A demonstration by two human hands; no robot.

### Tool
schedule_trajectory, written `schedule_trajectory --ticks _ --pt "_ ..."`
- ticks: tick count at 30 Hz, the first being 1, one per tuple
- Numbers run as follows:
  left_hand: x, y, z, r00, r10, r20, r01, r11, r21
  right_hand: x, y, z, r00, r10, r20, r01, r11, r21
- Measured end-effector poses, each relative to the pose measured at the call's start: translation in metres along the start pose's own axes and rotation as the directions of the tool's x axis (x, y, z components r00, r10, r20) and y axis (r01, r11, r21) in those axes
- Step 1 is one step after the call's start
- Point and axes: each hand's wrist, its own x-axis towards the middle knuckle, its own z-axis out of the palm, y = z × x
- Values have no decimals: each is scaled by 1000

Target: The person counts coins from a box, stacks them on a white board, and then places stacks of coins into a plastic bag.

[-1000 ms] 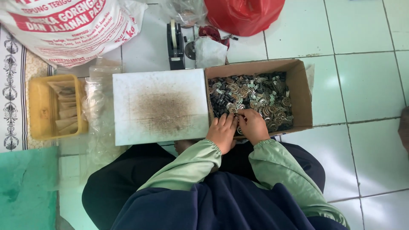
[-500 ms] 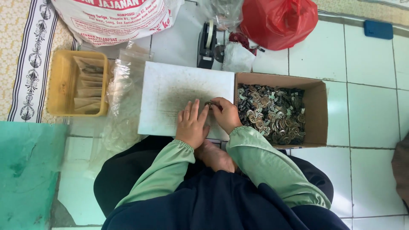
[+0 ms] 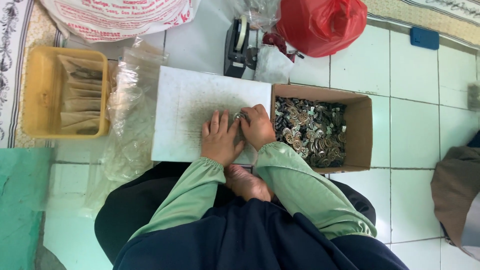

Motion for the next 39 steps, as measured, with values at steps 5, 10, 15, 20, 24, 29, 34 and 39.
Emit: schedule_trajectory --ticks 5,10,15,20,24,29,34,39 --pt "-7 16 0 1000 25 -8 -25 999 43 -25 -8 -15 995 -15 -98 29 990 137" --pt "-15 59 10 974 168 -152 -161 985 58 -73 5 -69 994 -8 -109 35 966 256" --pt "1 112 24 922 380 -75 -379 925 25 -110 116 -93 984 139 -116 -111 970 217" --pt "45 144 71 892 437 113 -447 891 82 -113 178 -86 925 342 167 -358 930 77" --pt "76 159 86 798 230 557 -419 877 236 -101 190 -57 925 277 260 -265 961 -80" --pt "83 167 88 748 145 648 -475 798 370 -95 180 -52 925 236 299 -184 964 -189" --pt "83 163 106 762 125 635 -449 808 381 -99 188 -41 935 216 280 -162 965 -206" --pt "64 169 51 819 228 527 -380 903 201 -99 155 -86 976 176 125 -170 984 -58"
